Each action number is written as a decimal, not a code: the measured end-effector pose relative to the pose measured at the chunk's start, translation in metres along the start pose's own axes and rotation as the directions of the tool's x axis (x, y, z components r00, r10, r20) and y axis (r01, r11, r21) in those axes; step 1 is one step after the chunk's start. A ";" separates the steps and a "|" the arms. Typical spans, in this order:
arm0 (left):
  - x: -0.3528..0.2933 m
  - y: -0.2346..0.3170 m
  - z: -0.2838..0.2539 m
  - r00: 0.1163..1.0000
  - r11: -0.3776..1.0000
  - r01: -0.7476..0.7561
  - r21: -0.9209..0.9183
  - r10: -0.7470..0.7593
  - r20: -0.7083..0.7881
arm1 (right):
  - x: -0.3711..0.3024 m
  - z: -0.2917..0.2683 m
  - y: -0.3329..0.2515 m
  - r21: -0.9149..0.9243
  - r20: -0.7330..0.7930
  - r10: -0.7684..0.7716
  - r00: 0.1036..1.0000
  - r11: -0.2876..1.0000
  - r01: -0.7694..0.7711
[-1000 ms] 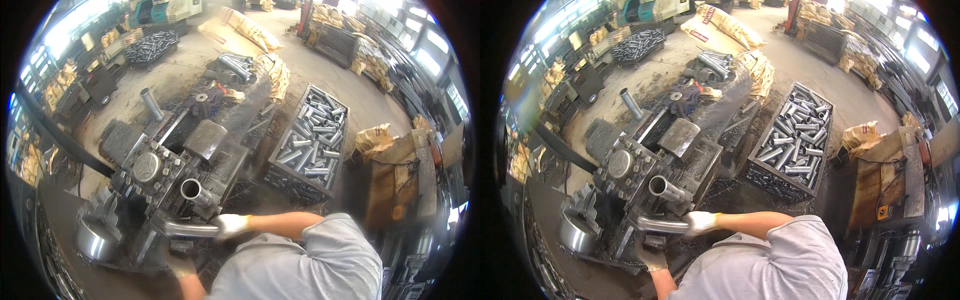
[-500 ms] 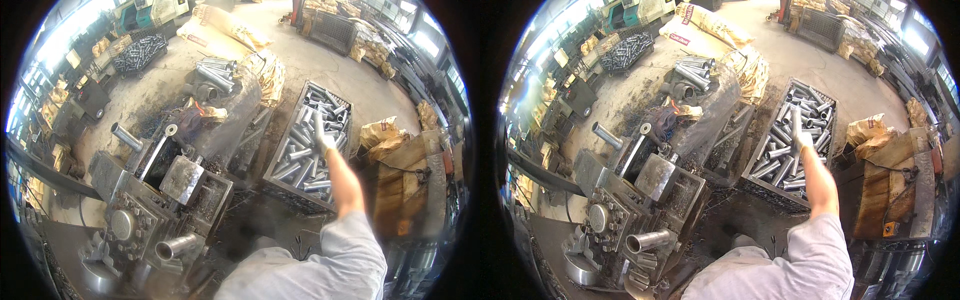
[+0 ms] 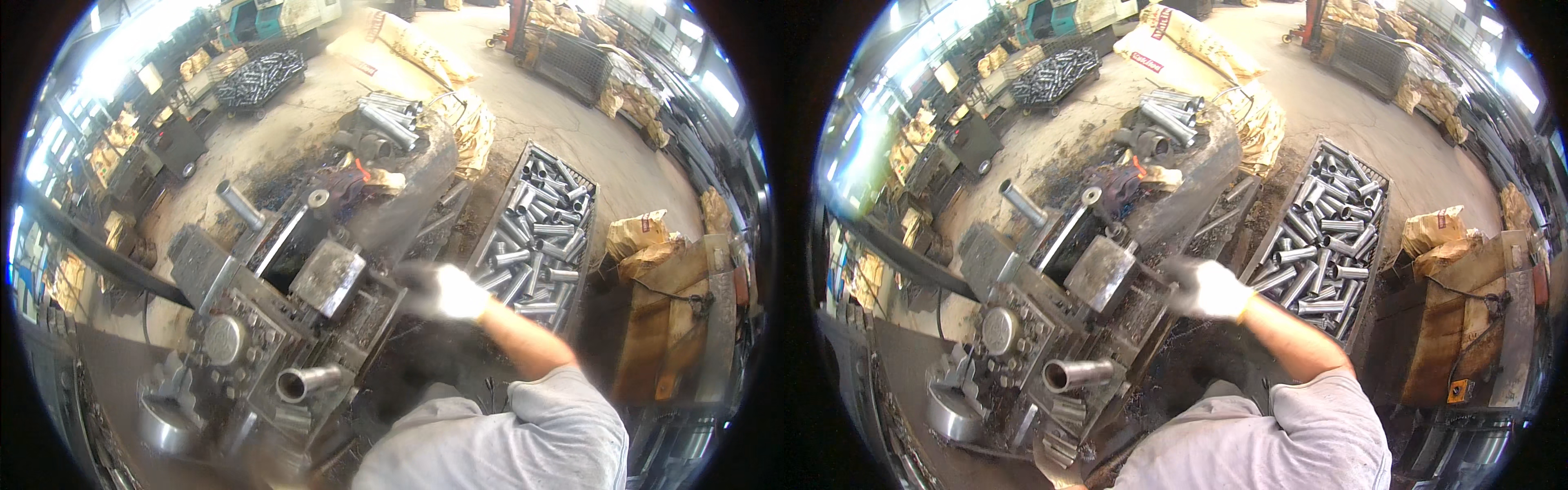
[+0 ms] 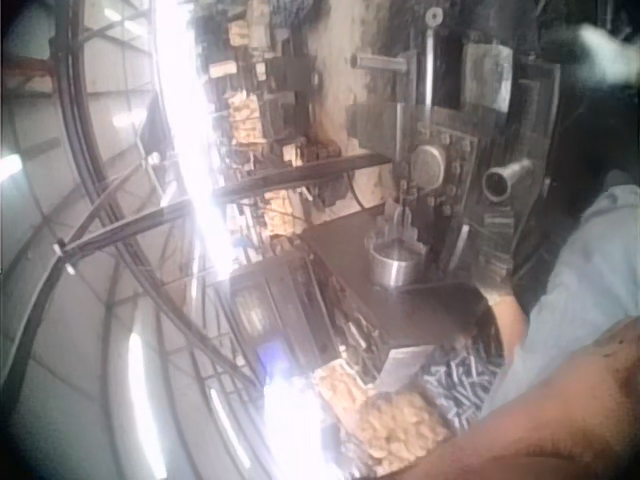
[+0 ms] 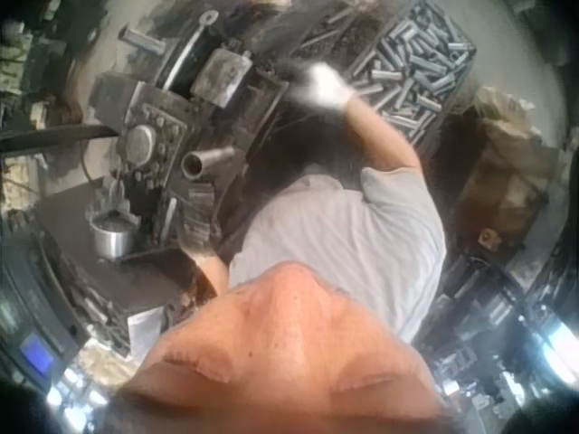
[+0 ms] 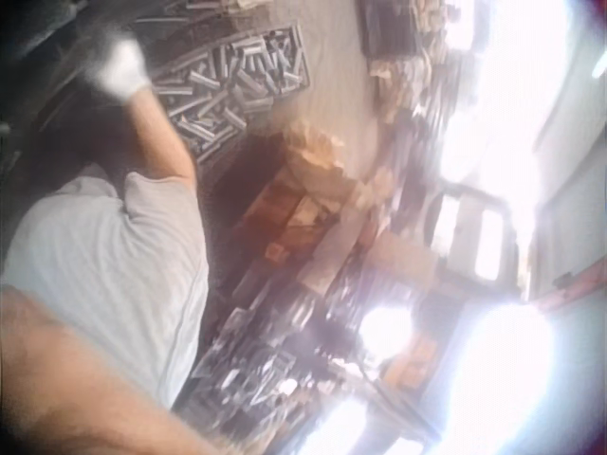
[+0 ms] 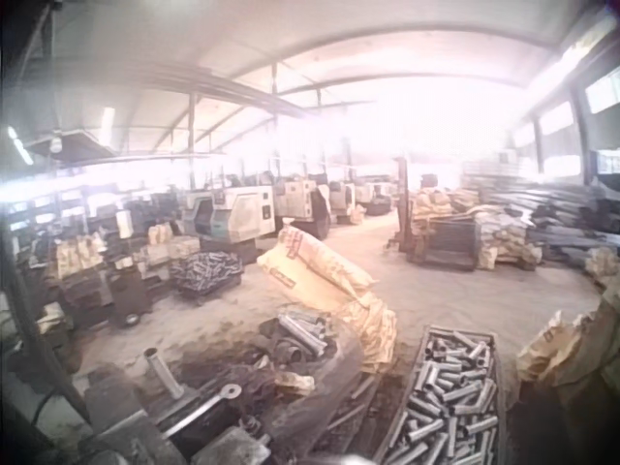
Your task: The person repeatedly picks up cylindrical metal tubes from a nearby bin, inserts them into a lathe chuck, and then removes them after a brief machine cycle. The person places the processed tubes into a collection bin. This cycle is repeated continuously throughout the clip.
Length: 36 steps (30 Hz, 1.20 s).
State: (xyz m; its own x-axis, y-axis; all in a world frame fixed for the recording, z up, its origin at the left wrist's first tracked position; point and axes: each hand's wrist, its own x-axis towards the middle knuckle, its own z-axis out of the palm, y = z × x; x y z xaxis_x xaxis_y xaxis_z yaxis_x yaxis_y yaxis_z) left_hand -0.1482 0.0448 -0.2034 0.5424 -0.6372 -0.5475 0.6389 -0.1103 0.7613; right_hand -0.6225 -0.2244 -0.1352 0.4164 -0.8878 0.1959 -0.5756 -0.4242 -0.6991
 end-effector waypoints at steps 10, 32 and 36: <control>-0.051 -0.004 -0.019 0.907 0.993 0.075 -0.093 -0.029 0.421 | 0.012 0.155 -0.209 0.021 0.272 -0.140 0.952 0.990 0.140; 0.023 0.114 0.035 0.814 0.811 -0.446 -0.378 0.544 0.205 | 0.125 0.247 -0.366 0.303 0.603 -0.182 0.777 0.953 -0.012; 0.069 0.092 0.057 0.823 0.911 0.037 0.410 -0.260 0.505 | 0.205 0.178 -0.372 0.078 0.407 -0.593 0.695 0.780 0.620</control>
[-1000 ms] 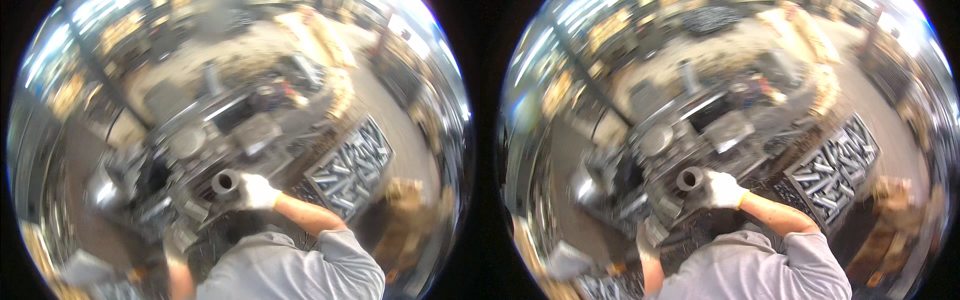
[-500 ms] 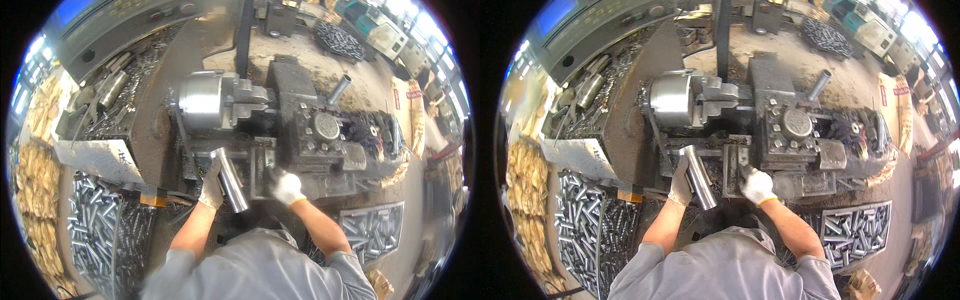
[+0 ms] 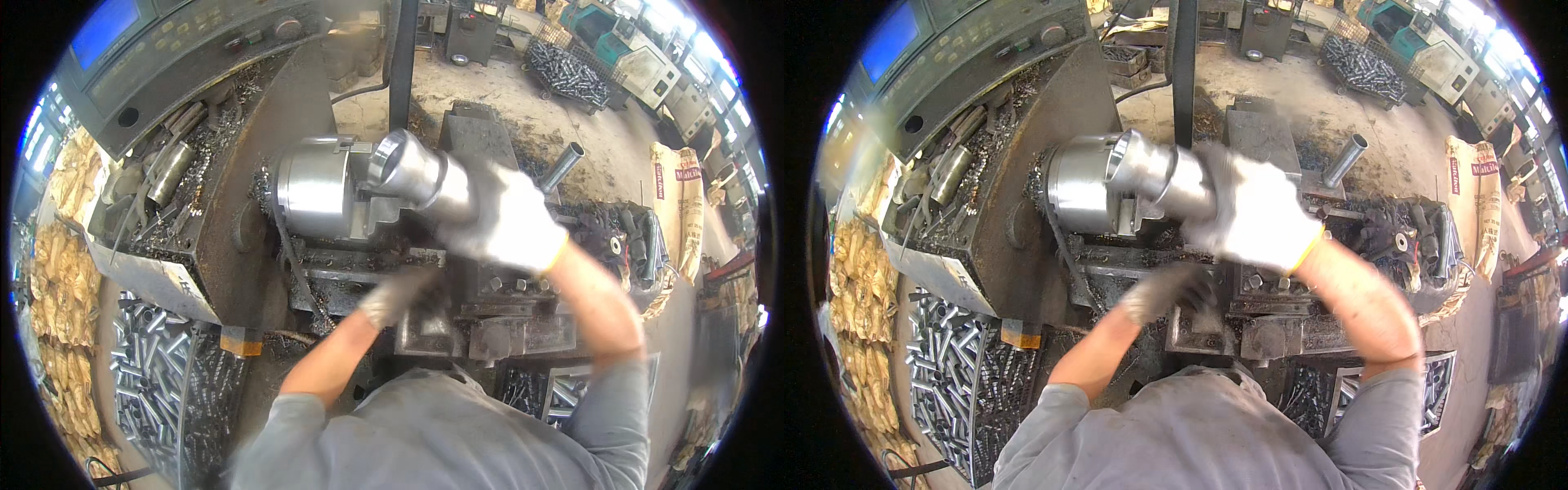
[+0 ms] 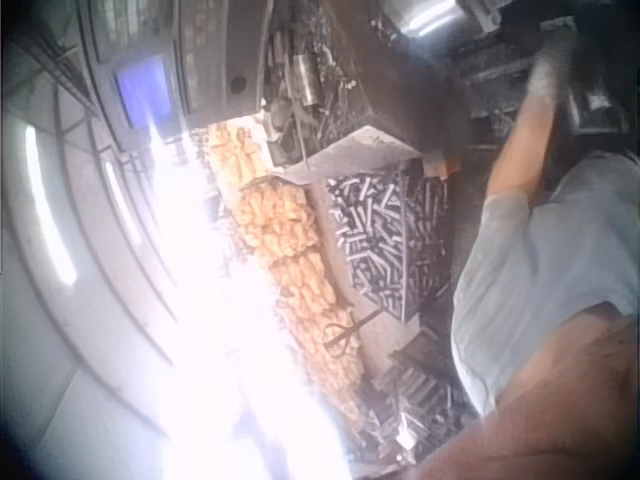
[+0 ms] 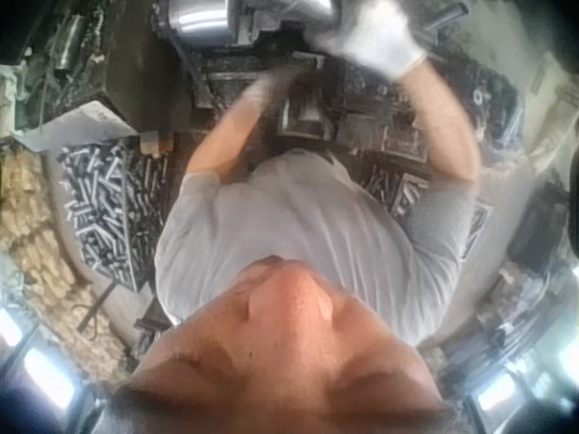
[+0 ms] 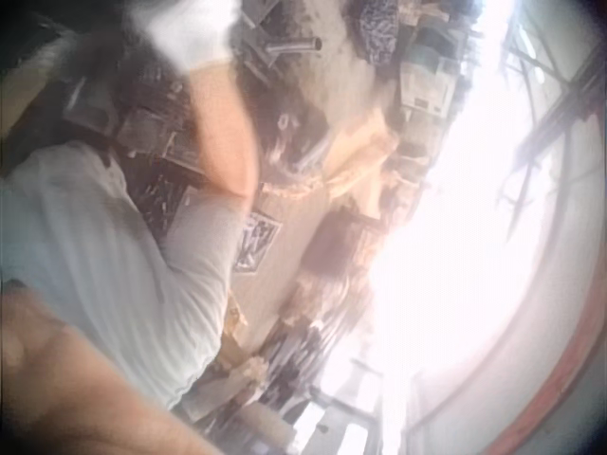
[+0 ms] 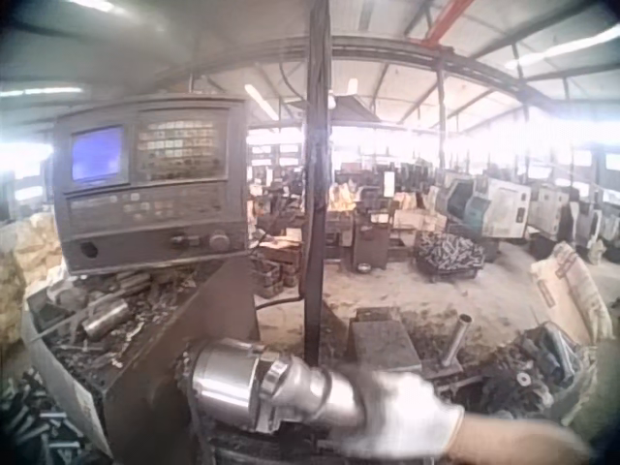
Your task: The person repeatedly picks up cylindrical metal tubes from a nearby bin, inserts them into a lathe chuck, and then removes them after a brief machine cycle. The person places the processed tubes into a collection bin. This cycle is repeated continuously throughout the clip.
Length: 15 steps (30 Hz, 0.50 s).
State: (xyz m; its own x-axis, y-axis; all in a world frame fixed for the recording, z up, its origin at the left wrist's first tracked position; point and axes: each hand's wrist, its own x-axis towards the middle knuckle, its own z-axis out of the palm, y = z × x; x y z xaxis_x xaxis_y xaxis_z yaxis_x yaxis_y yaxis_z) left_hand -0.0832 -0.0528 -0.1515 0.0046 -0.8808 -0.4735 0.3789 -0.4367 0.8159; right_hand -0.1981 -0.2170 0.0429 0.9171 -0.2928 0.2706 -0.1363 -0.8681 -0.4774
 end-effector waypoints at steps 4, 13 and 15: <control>0.050 -0.030 0.016 0.877 0.734 -0.077 0.675 0.372 -0.305 | 0.064 -0.014 0.067 -0.720 0.181 -0.093 0.979 0.666 0.197; -0.114 -0.185 -0.067 0.583 0.881 -0.446 -0.156 0.154 -0.798 | 0.097 0.063 0.151 -0.336 0.648 0.209 0.732 0.941 0.028; -0.146 -0.233 -0.079 0.300 0.726 -0.631 -0.273 -0.096 -0.949 | 0.101 0.075 0.152 -0.199 0.683 0.191 0.705 0.977 -0.072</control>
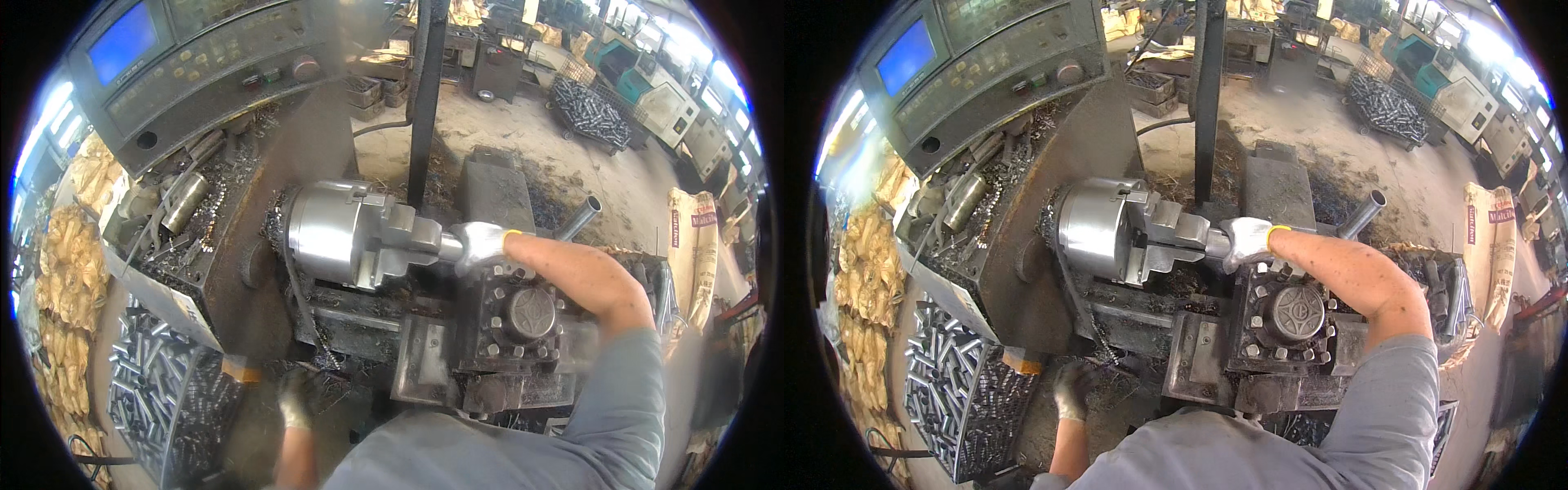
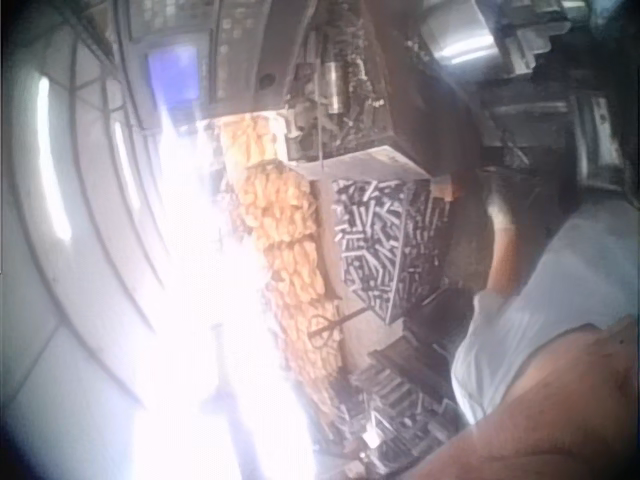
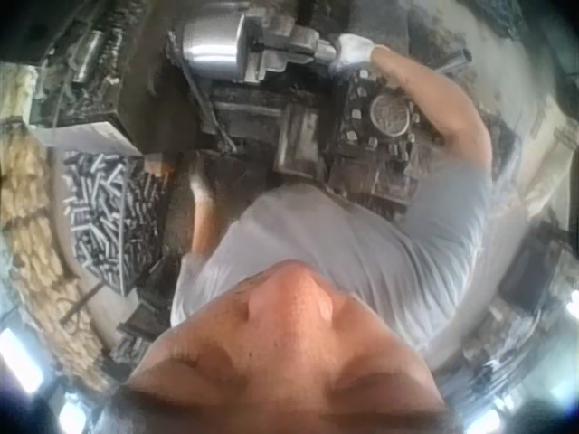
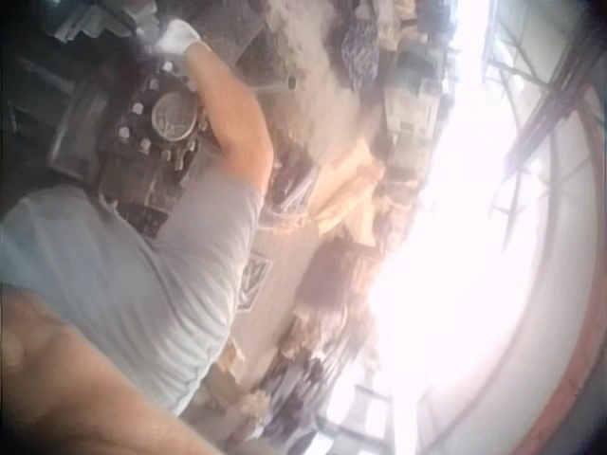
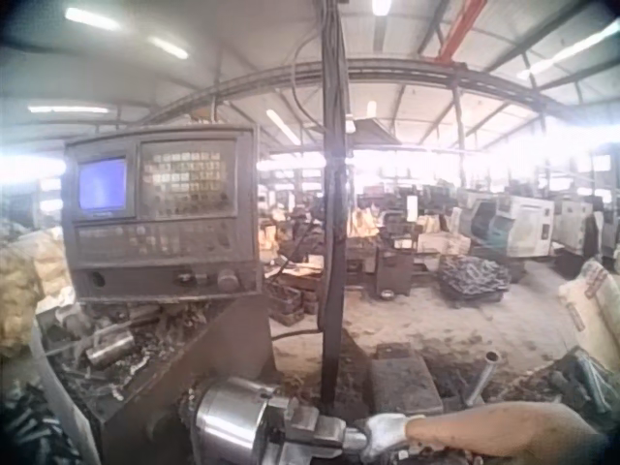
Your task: The person repeatedly picks up cylindrical metal tubes from a nearby bin, inserts them into a lathe chuck, and then removes them after a brief machine cycle. The person places the processed tubes into a collection bin. This cycle is repeated continuously throughout the clip.
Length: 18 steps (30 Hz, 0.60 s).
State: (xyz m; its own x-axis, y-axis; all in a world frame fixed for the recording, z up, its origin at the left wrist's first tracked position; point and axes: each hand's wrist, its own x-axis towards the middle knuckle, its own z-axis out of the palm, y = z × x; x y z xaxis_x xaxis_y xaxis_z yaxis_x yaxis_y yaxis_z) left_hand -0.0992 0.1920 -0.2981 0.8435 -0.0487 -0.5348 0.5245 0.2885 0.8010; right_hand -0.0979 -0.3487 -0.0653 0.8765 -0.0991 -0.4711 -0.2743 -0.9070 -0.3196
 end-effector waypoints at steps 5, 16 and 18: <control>0.040 0.032 -0.102 0.952 0.961 -0.228 -0.154 0.187 -0.243 | 0.011 -0.003 0.016 0.039 0.073 0.124 0.990 0.991 -0.127; 0.060 0.068 -0.136 0.992 0.988 -0.105 -0.115 0.097 -0.074 | 0.018 0.004 -0.022 0.059 -0.184 0.025 0.983 0.998 -0.014; 0.060 0.064 -0.132 0.920 0.919 -0.310 0.244 0.355 -0.169 | -0.007 -0.004 -0.030 -0.022 -0.296 -0.023 0.955 1.000 0.017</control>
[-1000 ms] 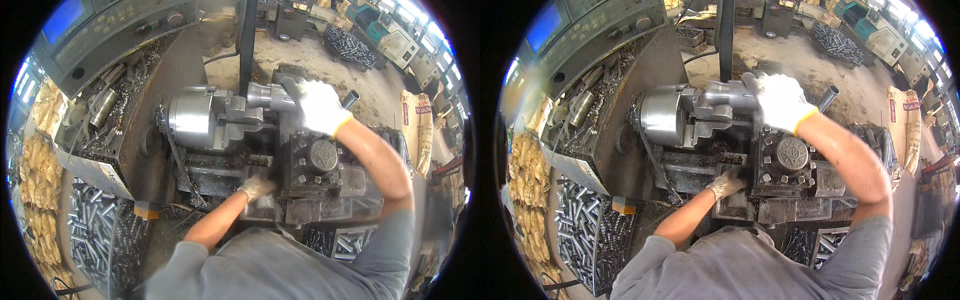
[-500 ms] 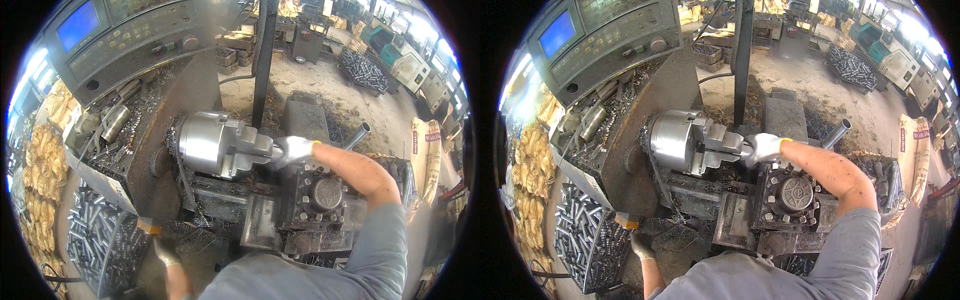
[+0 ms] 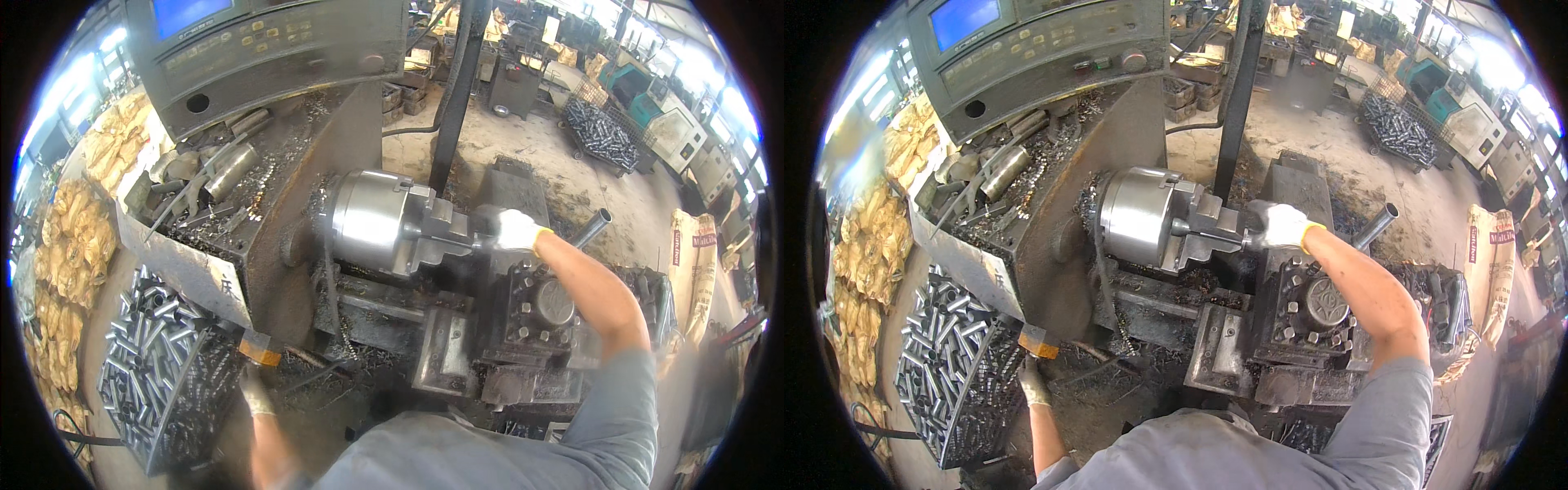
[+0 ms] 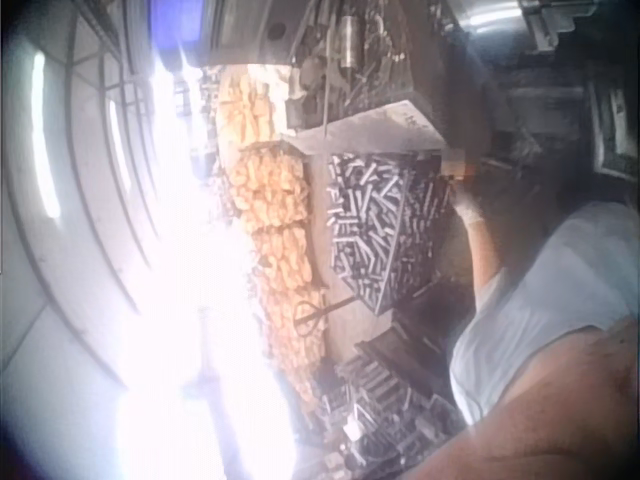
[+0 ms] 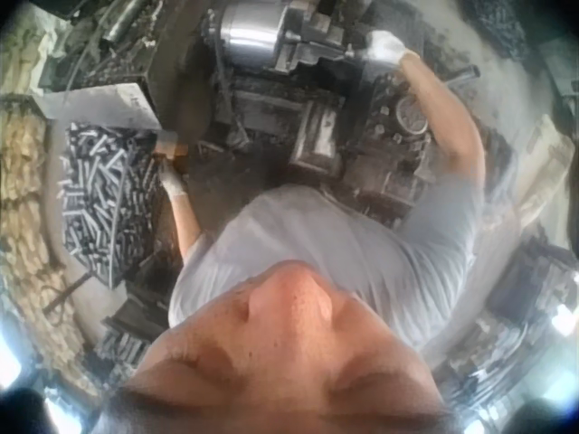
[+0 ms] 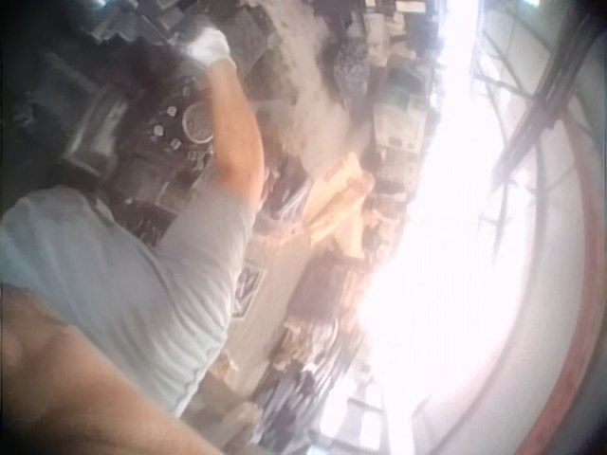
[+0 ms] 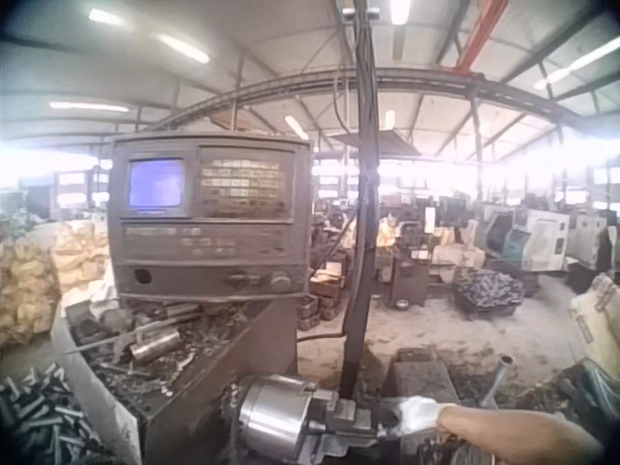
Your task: The person repeatedly picks up cylindrical metal tubes from a nearby bin, inserts them into a lathe chuck, and then removes them after a brief machine cycle. The person places the processed tubes into a collection bin. This cycle is repeated continuously throughout the clip.
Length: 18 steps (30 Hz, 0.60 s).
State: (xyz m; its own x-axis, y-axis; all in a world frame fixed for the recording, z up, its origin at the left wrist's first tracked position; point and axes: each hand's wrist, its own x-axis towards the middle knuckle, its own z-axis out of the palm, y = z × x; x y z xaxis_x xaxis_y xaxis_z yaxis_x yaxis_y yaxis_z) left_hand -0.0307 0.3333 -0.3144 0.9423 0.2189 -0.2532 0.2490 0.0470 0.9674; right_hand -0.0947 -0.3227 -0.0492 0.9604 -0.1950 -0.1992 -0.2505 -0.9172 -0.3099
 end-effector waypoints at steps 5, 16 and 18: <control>-0.040 0.047 0.025 0.893 0.859 -0.216 0.464 0.366 -0.262 | -0.124 -0.028 -0.049 0.341 -0.474 0.069 0.878 0.934 0.110; -0.041 0.367 0.328 0.262 -0.009 -0.876 0.482 0.831 0.492 | -0.239 0.099 -0.138 0.611 -0.334 -0.114 0.936 0.730 0.307; -0.017 0.402 0.376 0.399 -0.088 -0.743 0.663 0.737 0.545 | -0.240 0.115 -0.129 0.670 -0.251 -0.102 0.963 0.700 0.249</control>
State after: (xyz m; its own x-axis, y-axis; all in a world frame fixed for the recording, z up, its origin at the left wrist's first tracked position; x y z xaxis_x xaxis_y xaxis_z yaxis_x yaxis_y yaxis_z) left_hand 0.1375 -0.0175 0.0753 0.6815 -0.4095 0.6065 -0.5739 -0.8133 0.0958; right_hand -0.3069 -0.1180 -0.0680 0.9807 -0.1816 0.0732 -0.0184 -0.4577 -0.8889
